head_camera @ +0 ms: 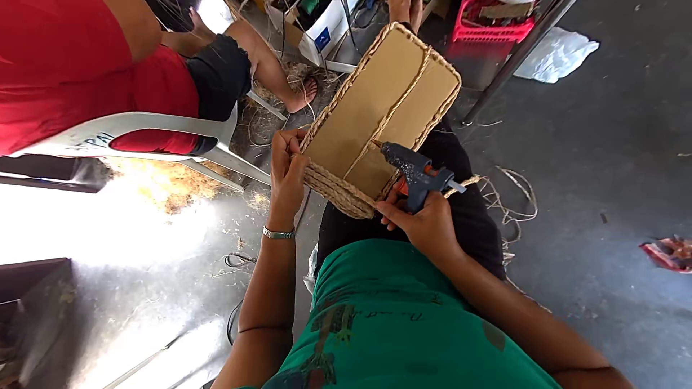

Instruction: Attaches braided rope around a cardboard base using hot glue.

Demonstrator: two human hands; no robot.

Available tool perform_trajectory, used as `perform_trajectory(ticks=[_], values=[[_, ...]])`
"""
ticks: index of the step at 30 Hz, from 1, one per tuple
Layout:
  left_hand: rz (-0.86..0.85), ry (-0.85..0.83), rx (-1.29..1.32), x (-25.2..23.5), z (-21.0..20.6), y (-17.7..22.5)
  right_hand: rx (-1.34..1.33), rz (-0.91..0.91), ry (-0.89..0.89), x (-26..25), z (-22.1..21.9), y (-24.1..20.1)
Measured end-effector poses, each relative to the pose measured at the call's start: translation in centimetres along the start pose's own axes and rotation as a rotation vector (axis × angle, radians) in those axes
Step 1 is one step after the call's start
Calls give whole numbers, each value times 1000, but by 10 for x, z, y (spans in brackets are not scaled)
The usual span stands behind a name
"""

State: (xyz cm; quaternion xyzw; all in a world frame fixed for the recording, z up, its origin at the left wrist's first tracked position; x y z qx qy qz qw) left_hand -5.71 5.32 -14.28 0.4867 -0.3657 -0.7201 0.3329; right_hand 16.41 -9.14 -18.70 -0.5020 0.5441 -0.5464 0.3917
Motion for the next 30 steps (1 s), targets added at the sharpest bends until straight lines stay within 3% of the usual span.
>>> perform_trajectory(ticks=[10,13,17,30], values=[[-13,24,72,4,2,2,93,58,5,-1,-7,5],[56,48,-28,19,-8,19,121,141,27,1,-6,2],[-5,97,-163,25,-18,33,157,275,7,3,-7,3],[36,38,-388,38,-29,34,347,375,-28,4,-10,-1]])
Point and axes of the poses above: each hand's wrist, its own x-axis away from the middle knuckle, its own z-axis out of the back of the hand, y = z × x, the point moved 5 cm from there along -x, towards the middle knuckle, and after that the axes turned 7 degrees about -z, right-handed, at the moved point
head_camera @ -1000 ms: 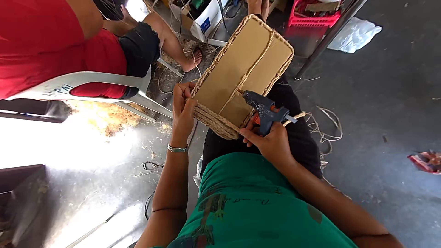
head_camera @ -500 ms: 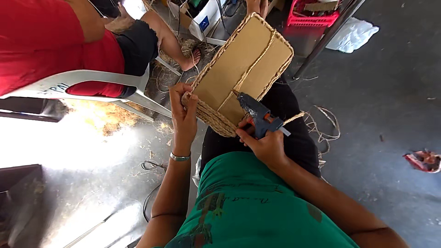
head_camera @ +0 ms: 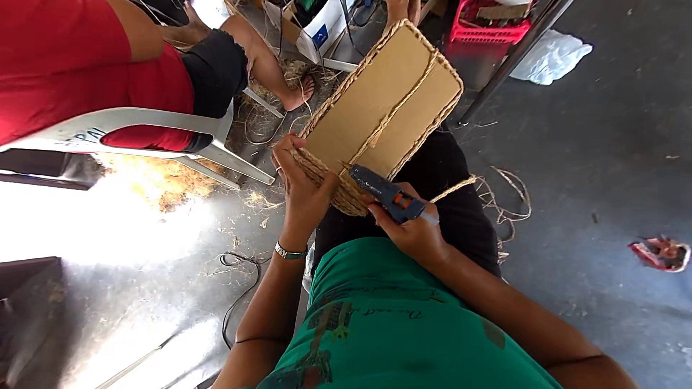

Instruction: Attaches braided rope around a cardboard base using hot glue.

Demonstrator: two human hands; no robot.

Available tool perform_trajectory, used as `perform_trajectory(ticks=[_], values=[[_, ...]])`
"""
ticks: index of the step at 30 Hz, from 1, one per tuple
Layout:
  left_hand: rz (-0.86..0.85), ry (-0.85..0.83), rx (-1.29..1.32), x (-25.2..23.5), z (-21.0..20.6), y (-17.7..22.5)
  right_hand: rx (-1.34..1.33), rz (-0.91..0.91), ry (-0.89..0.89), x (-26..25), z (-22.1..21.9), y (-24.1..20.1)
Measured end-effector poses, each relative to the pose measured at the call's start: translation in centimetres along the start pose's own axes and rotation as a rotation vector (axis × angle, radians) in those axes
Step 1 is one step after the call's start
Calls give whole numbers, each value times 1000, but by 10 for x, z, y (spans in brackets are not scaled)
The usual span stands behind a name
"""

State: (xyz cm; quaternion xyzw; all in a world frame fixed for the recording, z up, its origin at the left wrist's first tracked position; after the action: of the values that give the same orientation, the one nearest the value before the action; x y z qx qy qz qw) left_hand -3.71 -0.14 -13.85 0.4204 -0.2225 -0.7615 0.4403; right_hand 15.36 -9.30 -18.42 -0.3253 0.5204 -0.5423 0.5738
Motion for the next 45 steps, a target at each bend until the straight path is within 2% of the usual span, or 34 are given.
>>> perform_trajectory(ticks=[4,9,16,21,28,39,45], values=[[-7,-22,15,3,1,3,15,13,-18,1,-1,1],[37,4,60,-6,1,-12,-117,-37,-54,-1,-4,2],[-31,76,71,-19,2,-30,-141,-22,-32,-6,-6,2],[25,27,137,6,0,-17,-78,6,9,-5,-5,3],[133,-29,136,11,-9,-11,-57,8,43,-5,-3,3],[101,-14,127,17,-21,-9,-135,-2,25,-5,-4,6],[95,-27,107,14,-19,-17,-195,-13,92,-7,1,7]])
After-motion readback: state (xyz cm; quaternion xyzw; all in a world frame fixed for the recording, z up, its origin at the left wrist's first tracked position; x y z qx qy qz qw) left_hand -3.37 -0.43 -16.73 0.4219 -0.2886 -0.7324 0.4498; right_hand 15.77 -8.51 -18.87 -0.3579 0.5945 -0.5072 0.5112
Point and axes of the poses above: each hand's wrist, its own x-axis away from the middle knuckle, its own z-axis out of the back of the hand, y = z × x, the point moved 5 cm from there along -x, towards the middle knuckle, and after that the axes turned 7 degrees about -z, right-handed, at the moved point
